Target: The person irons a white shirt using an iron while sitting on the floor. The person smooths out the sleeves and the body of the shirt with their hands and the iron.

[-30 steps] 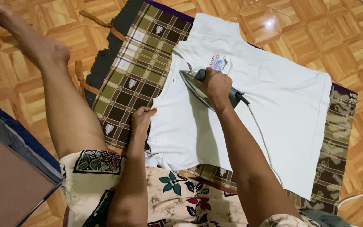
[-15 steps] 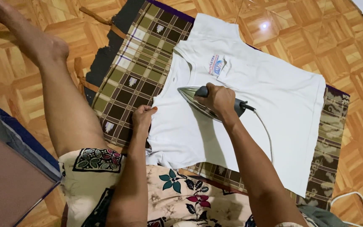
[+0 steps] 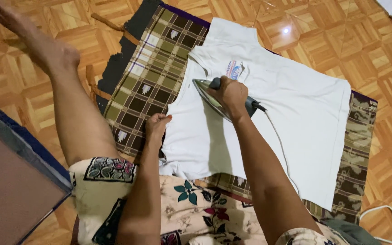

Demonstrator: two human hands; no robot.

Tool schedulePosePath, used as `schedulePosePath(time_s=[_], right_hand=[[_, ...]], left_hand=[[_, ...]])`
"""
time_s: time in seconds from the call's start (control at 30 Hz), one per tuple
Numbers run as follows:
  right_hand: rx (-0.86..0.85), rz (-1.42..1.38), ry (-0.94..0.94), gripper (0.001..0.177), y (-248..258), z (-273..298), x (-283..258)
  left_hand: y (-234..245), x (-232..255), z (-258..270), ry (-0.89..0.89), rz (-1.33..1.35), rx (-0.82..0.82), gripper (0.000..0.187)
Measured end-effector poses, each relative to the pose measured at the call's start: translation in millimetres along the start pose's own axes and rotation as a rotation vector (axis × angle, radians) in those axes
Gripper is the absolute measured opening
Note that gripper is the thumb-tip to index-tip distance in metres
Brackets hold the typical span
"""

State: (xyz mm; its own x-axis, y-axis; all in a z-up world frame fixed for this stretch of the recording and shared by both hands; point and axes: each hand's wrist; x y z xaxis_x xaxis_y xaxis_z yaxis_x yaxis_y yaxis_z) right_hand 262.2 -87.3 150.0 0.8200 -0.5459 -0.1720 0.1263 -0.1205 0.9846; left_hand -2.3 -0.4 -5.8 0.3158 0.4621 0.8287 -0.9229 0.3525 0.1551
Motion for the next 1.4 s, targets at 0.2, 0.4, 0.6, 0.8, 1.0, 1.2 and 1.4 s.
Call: schedulePosePath(time_s=[0.2, 0.4, 0.6, 0.8, 1.0, 1.2, 1.4], right_hand=[[-0.029, -0.042, -0.021, 0.052, 35, 66, 10], [-0.220, 0.082, 0.032, 0.054, 34, 103, 10], [-0.237, 0.102, 0.131, 0.050, 30, 88, -24], [-0.231, 0.078, 0.229, 0.045, 18, 55, -45], [-0.264, 0.111, 0.302, 0.045, 25, 65, -64], [-0.187, 0.045, 0.232, 0.042, 12, 67, -63], [-0.181, 0.066, 0.284, 0.044, 0, 77, -70]], left_hand=[[-11, -23, -28, -0.062, -0.024, 0.036, 0.033], [-20, -40, -44, -0.114, -0.055, 0.096, 0.026], [-21, -55, -56, -0.148, -0.024, 0.128, 0.021], [3, 12, 47, -0.011, -0.014, 0.073, 0.035], [30, -15, 61, 0.027, -0.387, -0.055, 0.050], [49, 31, 117, 0.089, -0.558, 0.000, 0.038], [48, 11, 98, 0.071, -0.578, 0.022, 0.039]])
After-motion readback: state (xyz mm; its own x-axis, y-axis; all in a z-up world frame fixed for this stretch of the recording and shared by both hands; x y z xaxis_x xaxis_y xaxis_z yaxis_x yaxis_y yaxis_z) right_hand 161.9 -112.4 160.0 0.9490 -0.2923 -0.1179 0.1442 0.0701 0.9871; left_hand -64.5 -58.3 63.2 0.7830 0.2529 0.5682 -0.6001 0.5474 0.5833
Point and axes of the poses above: each hand's wrist, its own z-axis away from the middle knuckle, its own y-axis out of the back of the hand, x = y × z, and after that the axes turned 1 degree about y, right-handed
